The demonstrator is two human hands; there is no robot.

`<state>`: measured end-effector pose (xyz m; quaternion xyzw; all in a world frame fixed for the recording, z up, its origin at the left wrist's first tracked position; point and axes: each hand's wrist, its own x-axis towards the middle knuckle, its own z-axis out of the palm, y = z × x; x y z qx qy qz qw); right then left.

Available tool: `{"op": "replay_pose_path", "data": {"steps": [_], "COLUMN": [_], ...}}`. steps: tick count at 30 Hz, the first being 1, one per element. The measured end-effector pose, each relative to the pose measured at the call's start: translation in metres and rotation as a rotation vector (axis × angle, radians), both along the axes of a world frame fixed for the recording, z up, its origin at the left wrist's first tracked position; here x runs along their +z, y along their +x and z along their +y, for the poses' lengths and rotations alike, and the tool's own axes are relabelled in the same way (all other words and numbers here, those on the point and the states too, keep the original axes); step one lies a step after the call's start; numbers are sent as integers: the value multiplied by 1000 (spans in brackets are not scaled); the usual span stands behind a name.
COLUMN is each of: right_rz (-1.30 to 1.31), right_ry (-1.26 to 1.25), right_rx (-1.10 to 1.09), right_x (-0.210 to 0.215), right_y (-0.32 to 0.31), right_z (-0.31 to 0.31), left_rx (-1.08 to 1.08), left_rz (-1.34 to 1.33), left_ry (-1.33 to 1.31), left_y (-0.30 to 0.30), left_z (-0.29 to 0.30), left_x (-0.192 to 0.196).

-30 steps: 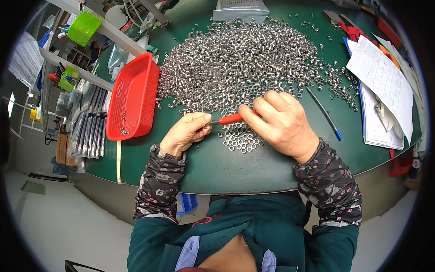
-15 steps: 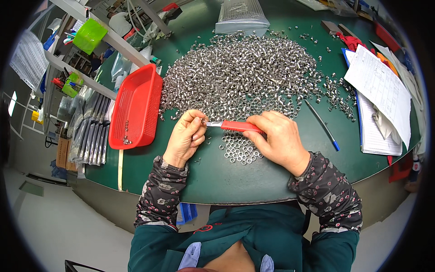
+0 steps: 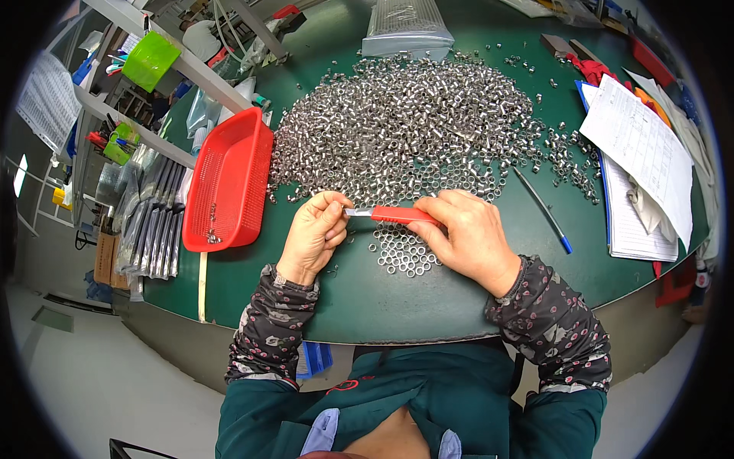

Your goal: Using pliers to assemble small metal ring components at a factory workbench.

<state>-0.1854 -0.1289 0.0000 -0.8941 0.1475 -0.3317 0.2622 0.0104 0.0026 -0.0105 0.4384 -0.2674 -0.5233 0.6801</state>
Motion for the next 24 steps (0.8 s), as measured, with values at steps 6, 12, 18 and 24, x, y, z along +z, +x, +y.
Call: {"op": "replay_pose_path", "data": {"steps": [6, 12, 18, 24], "right_rz": [-26, -39, -47, -54], "right_ry": [-114, -208, -267, -297], "right_rx": [-34, -42, -49, -49], "right_x": [4, 6, 5, 7], "right_y": [-1, -1, -1, -1], "right_z": [2, 2, 2, 3], "left_rx": [21, 36, 42, 41], "left_rz": [-15, -45, -76, -81], "left_ry": [19, 24, 39, 45], "left_y": [-3, -3, -4, -4], "left_z": [0, 0, 0, 0], "left_x": [0, 0, 1, 2]}}
